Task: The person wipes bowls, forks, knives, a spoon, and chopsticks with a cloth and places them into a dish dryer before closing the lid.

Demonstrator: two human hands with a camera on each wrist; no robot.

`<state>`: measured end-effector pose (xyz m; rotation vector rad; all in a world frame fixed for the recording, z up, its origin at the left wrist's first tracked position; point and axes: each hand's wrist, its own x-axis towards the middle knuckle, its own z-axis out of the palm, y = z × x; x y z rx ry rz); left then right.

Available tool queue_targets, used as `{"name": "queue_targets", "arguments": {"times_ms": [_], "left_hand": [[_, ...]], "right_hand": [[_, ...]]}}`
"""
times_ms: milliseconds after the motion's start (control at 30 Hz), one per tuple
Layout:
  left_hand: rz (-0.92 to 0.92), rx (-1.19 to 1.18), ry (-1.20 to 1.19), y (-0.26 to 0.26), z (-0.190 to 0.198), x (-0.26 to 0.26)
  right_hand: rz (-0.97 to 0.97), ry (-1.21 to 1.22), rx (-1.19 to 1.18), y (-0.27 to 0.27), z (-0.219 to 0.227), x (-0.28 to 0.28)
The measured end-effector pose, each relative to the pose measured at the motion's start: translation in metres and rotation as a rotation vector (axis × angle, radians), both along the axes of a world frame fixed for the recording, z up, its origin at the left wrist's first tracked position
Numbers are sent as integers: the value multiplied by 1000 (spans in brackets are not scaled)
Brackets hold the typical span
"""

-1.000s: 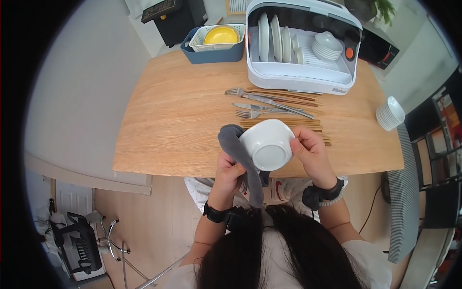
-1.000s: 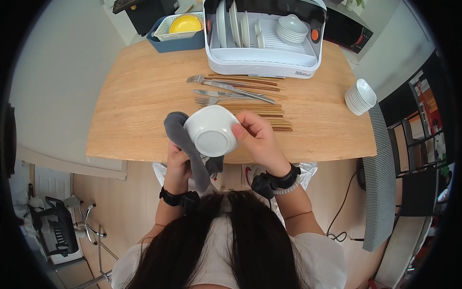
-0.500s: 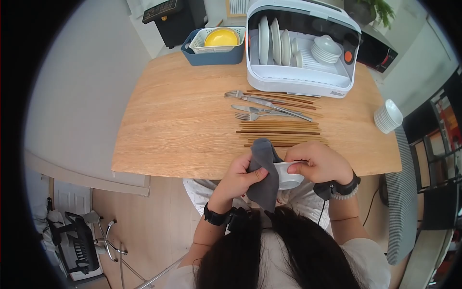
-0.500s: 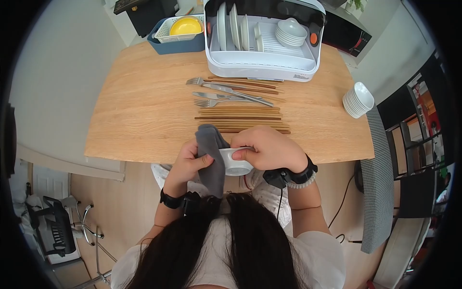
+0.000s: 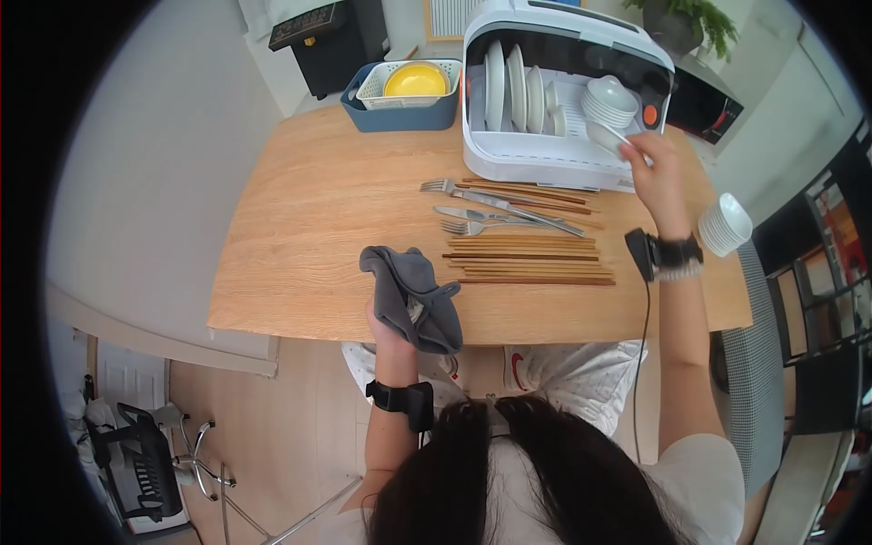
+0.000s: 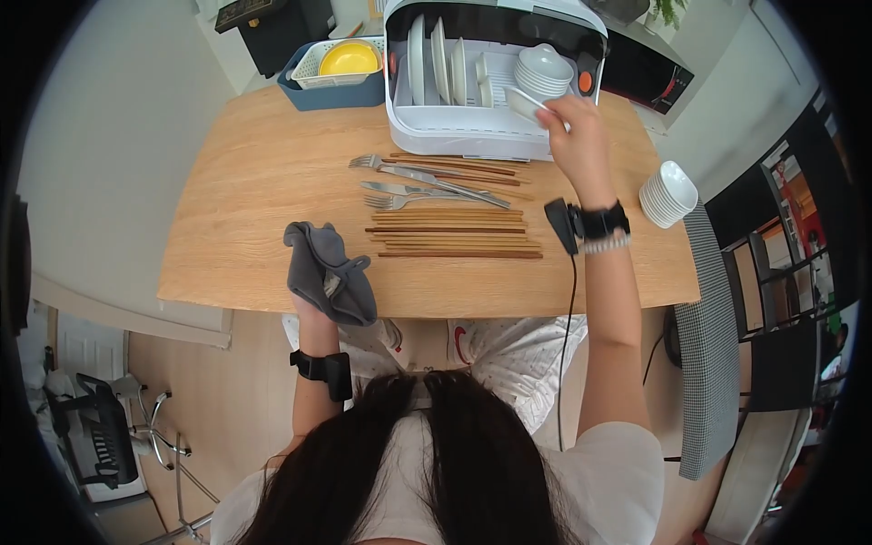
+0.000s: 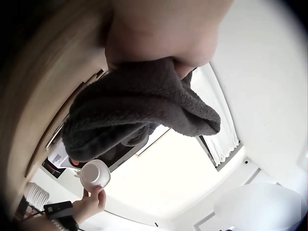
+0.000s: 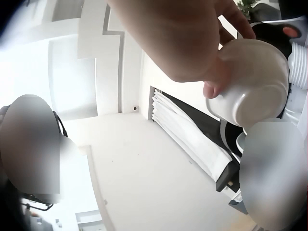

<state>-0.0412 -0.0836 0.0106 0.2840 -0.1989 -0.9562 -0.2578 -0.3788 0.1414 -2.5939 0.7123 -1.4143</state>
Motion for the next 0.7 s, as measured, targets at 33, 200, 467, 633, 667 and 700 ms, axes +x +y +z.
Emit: {"name": "queue_targets", "arguments": {"times_ms": [33, 200, 467, 633, 667, 700], "left_hand": [[-23, -44, -23, 1, -1, 0], [-14, 56, -1, 5, -8, 2], [-2, 141, -22, 5, -5, 2], [30, 150, -33, 4, 1, -2], [32, 150, -34, 4, -1, -1], [29, 157, -60, 5, -5, 1]], "right_hand": [[-37, 32, -76, -17, -3, 7], [-105, 137, -202, -63, -22, 35], [-126, 255, -168, -97, -39, 50], [-57, 287, -66, -113, -47, 49], [-32, 282, -8, -114, -47, 49], [-31, 282, -8, -115, -46, 48]]}}
